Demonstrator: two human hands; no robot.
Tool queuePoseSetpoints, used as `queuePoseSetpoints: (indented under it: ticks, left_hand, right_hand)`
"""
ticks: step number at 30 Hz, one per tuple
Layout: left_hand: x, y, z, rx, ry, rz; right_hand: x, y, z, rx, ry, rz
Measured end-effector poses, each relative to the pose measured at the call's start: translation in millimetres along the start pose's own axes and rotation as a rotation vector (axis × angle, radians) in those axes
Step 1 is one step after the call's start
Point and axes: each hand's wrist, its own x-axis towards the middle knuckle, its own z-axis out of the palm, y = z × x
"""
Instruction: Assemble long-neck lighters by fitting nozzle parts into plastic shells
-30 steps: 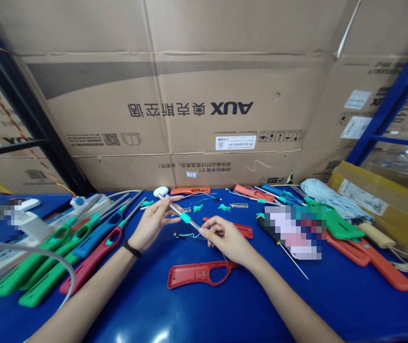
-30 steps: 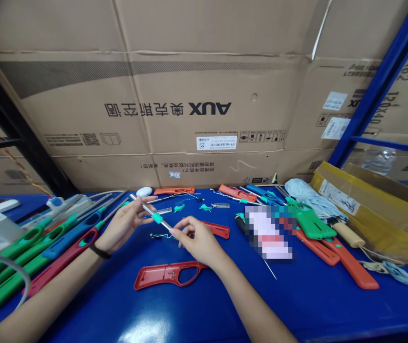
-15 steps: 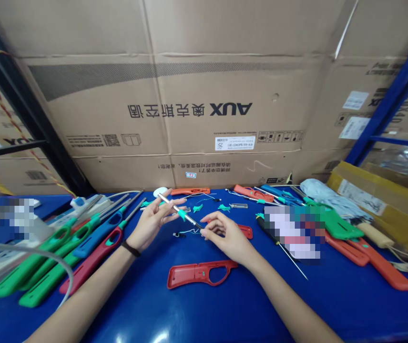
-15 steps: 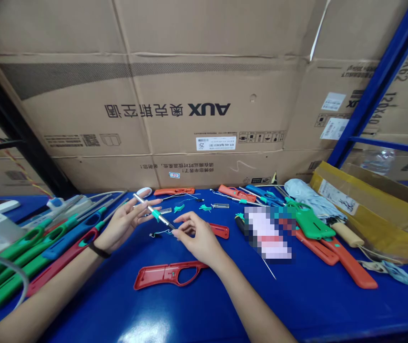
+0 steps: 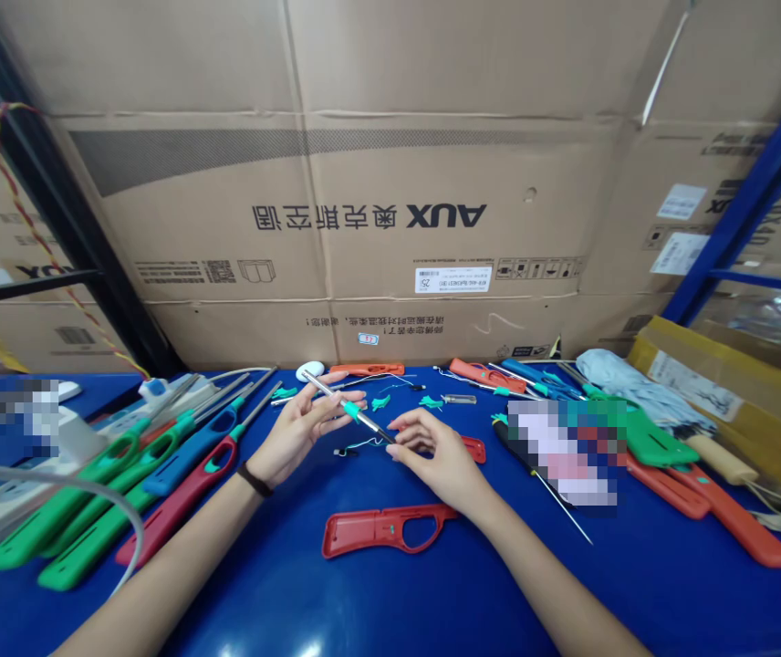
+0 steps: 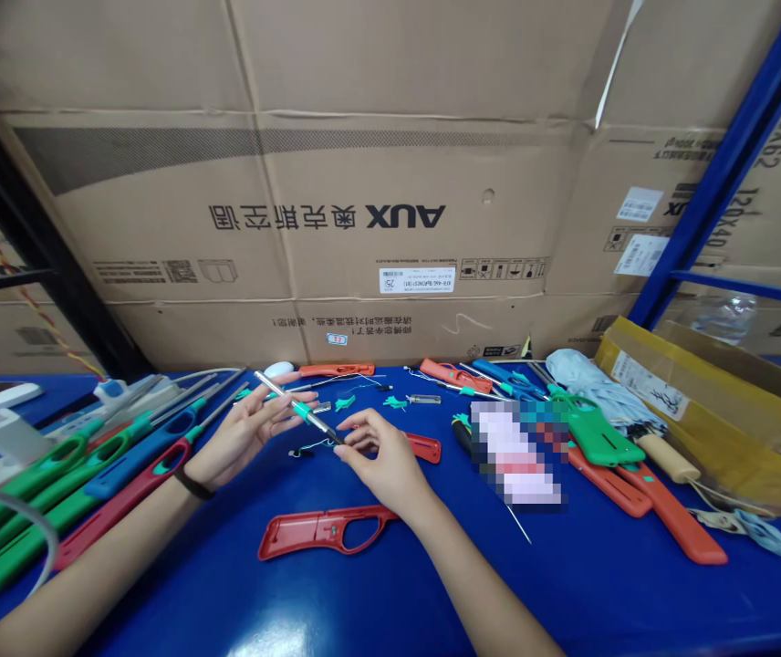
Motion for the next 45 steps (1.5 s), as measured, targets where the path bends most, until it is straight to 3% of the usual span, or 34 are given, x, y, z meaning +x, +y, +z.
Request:
queuePoseSetpoints:
  ticks: [4,13,22,29,35,39,45]
  left_hand:
    - [0.6,-1.2,-1.8,-0.025,0.023,0.001]
    - [-0.7,3.5,0.8,-0.103,0.073,-0.022]
    - [-1.4,5.9,2.0,-0.165,-0.025,-0.038]
    - [-2.4,6.9,3.0,-0.124,-0.015,-0.036]
    - [-0.6,3.6,2.0,-0.006,0.106,-0.054]
    - [0.2,1.8,1.5,0.007,0.154,-0.028]
    - [0.0,5.9,0.0,-0.043,0.122,-0.031]
  right_hand:
    - [-0.1,-1.5,0.9,-0.022,0.037,-0.037]
    - [2.7,-4.1,0.0,0.305,-0.048,0.120]
    - [-1.2,-12.6,-3.6,0.609,-0.134,0.320]
    - [-0.8,-15.4,-2.7,0.635,-0.099,0.357]
    - [0.1,-14.8,-4.8,0.579,-0.087,0.281]
    - [0.1,-18.8,-6.9,0.578,-0.066,0.321]
    - [-0.4,-19.0,-8.3,0.610,-0.067,0.350]
